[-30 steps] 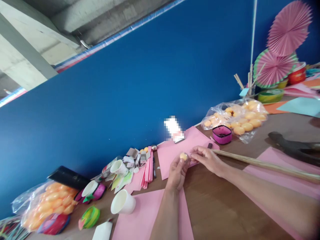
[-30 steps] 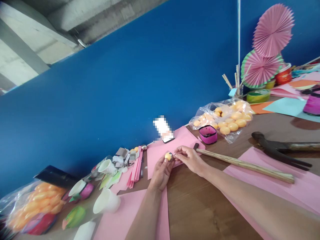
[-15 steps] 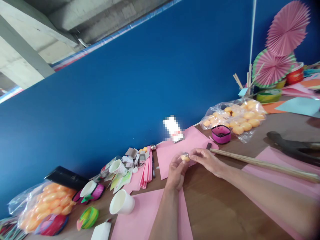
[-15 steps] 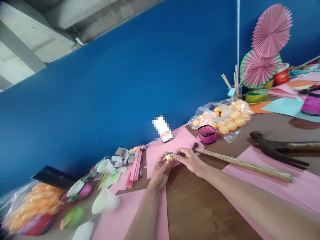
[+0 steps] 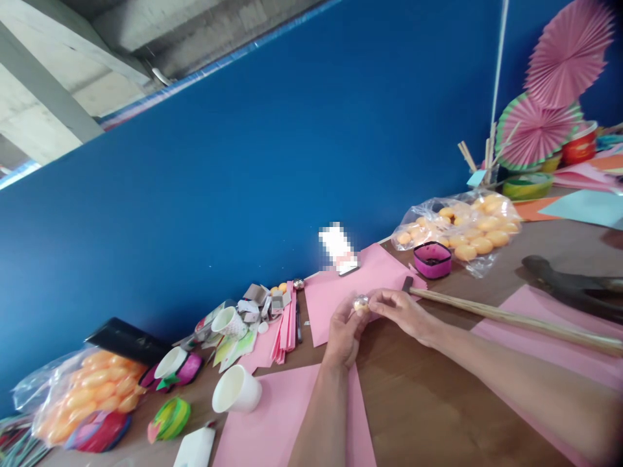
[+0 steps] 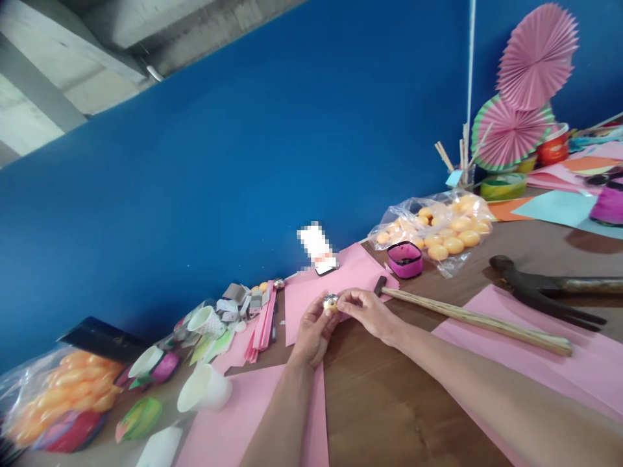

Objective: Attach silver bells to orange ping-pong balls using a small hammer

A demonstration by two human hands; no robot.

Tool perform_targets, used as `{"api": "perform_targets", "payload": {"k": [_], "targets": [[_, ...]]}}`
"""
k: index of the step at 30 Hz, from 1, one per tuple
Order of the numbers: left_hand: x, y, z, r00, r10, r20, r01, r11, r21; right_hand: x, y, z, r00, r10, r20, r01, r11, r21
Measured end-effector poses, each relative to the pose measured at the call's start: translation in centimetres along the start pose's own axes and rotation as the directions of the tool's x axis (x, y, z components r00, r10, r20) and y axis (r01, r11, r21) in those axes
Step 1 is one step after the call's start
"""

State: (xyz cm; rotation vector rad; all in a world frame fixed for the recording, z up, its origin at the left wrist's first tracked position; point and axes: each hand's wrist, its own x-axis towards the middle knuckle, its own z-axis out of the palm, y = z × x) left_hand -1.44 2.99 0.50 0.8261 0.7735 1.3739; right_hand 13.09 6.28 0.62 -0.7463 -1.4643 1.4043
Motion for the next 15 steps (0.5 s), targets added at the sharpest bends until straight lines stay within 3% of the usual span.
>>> {"api": "perform_targets", "payload": {"k": [15], "targets": [[-0.05, 0.06, 0.16, 1.000, 0.003, -0.009, -0.003, 1.000, 0.001, -0.11, -0.28, -0.04, 1.000, -0.008, 0.021, 0.009, 1.000, -0.027]]}}
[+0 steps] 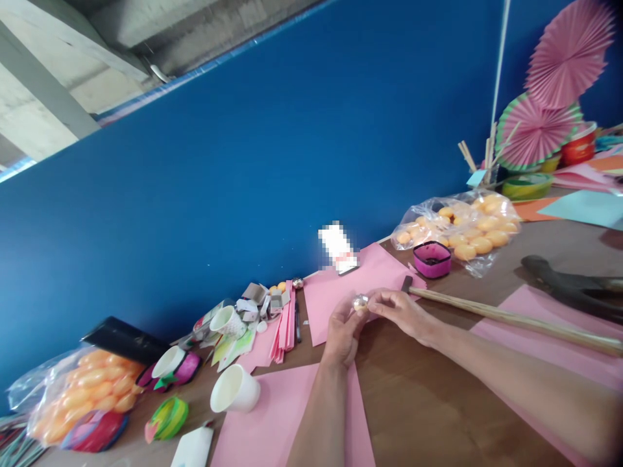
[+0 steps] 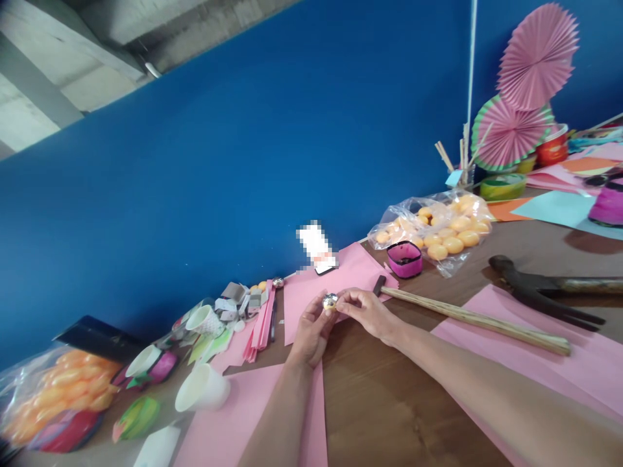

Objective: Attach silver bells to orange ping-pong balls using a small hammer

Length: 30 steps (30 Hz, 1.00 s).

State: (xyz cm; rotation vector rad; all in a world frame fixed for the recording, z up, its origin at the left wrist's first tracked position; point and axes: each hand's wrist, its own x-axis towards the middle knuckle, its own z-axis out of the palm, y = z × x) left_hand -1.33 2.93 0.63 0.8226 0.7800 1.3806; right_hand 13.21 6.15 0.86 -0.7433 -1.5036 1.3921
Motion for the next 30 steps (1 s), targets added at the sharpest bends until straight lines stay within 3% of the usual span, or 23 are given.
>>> {"api": "perform_targets", "payload": {"k": [30], "targets": [[-0.22, 0.41, 0.37, 1.000, -0.012, -0.012, 0.012, 1.000, -0.011, -0.05, 0.31, 0.02, 0.999, -0.015, 0.030, 0.016, 0.999, -0.032]]}}
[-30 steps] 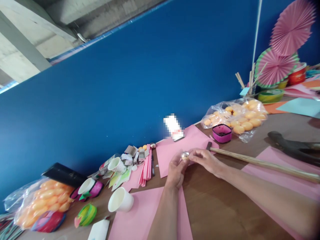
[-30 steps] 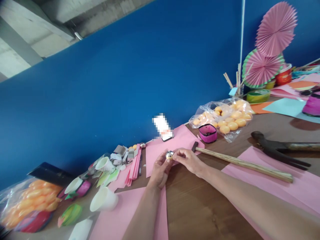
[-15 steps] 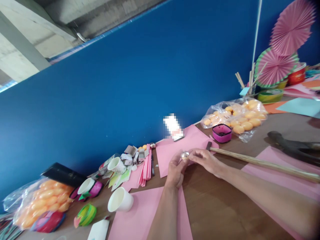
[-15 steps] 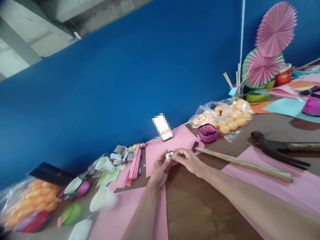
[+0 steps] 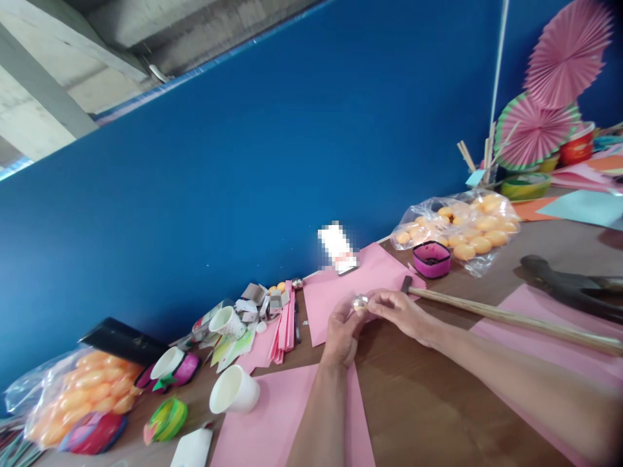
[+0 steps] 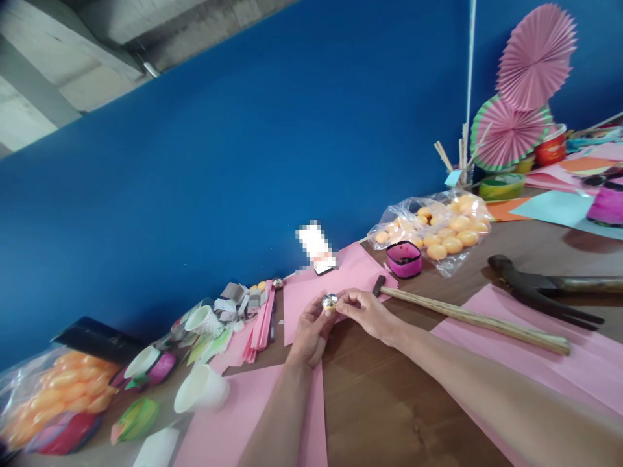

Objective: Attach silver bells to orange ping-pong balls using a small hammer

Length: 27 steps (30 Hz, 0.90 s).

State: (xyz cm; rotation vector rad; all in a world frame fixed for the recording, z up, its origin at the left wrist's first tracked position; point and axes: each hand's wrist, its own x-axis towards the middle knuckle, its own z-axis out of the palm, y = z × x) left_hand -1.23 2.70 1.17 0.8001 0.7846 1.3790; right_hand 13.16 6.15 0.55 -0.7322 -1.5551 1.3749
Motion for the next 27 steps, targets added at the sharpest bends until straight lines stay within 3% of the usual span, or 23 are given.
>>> {"api": "perform_targets", "payload": {"k": [13, 20, 27], "targets": [[0.02, -0.09, -0.06, 1.000, 0.009, 0.015, -0.009, 1.000, -0.008, 0.05, 0.13, 0.05, 1.000, 0.014, -0.016, -0.015, 0.999, -0.033], [0.27, -0.33, -0.21, 0.999, 0.017, -0.046, -0.017, 1.000, 0.010, 0.07, 0.34, -0.03, 1.000, -0.004, -0.014, 0.003, 0.998, -0.068], [0.34, -0.54, -0.33, 0.999, 0.037, -0.038, -0.036, 0.999, 0.030, 0.10, 0.55, -0.12, 1.000, 0.007, -0.026, -0.009, 0.996, -0.088]]}}
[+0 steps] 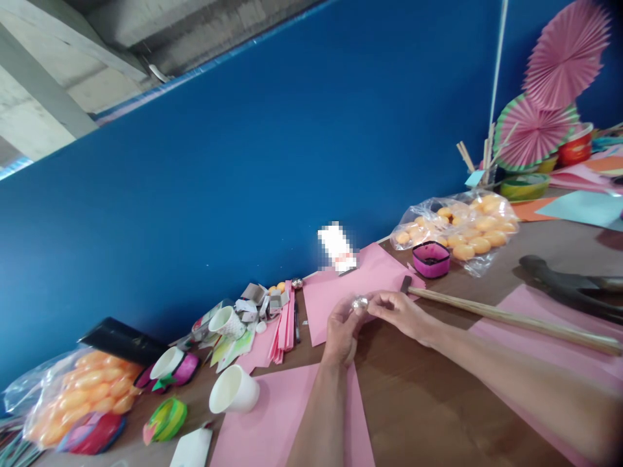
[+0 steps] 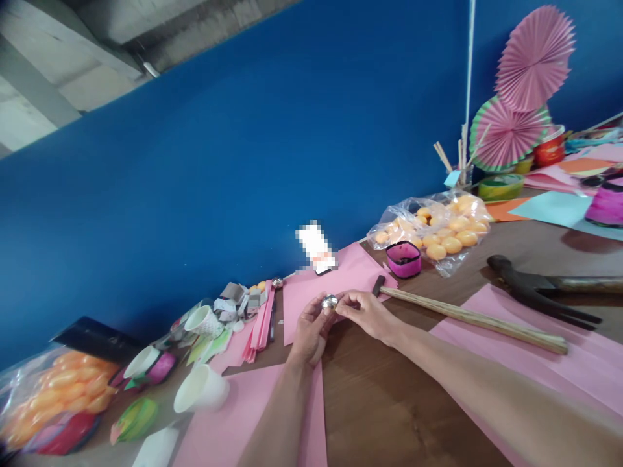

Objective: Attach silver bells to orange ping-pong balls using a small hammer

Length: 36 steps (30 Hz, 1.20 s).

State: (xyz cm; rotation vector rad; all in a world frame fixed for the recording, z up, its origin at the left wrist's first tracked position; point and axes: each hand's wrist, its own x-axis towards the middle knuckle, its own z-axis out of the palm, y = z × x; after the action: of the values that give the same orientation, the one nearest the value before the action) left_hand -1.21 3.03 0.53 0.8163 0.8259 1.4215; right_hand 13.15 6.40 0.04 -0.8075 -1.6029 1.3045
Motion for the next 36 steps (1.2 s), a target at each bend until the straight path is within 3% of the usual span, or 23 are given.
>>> {"api": "perform_targets", "payload": {"k": [16, 36], "targets": [[0.15, -0.46, -0.21, 0.999, 0.038, 0.021, -0.040, 0.994, 0.102, -0.22, 0.02, -0.06, 0.993, 0.065, -0.101, -0.066, 0.998, -0.013], [0.12, -0.54, -0.07, 0.997, 0.075, 0.030, -0.079, 0.981, 0.178, -0.38, -0.08, -0.19, 0.991, 0.090, -0.096, -0.092, 0.996, -0.018]]}}
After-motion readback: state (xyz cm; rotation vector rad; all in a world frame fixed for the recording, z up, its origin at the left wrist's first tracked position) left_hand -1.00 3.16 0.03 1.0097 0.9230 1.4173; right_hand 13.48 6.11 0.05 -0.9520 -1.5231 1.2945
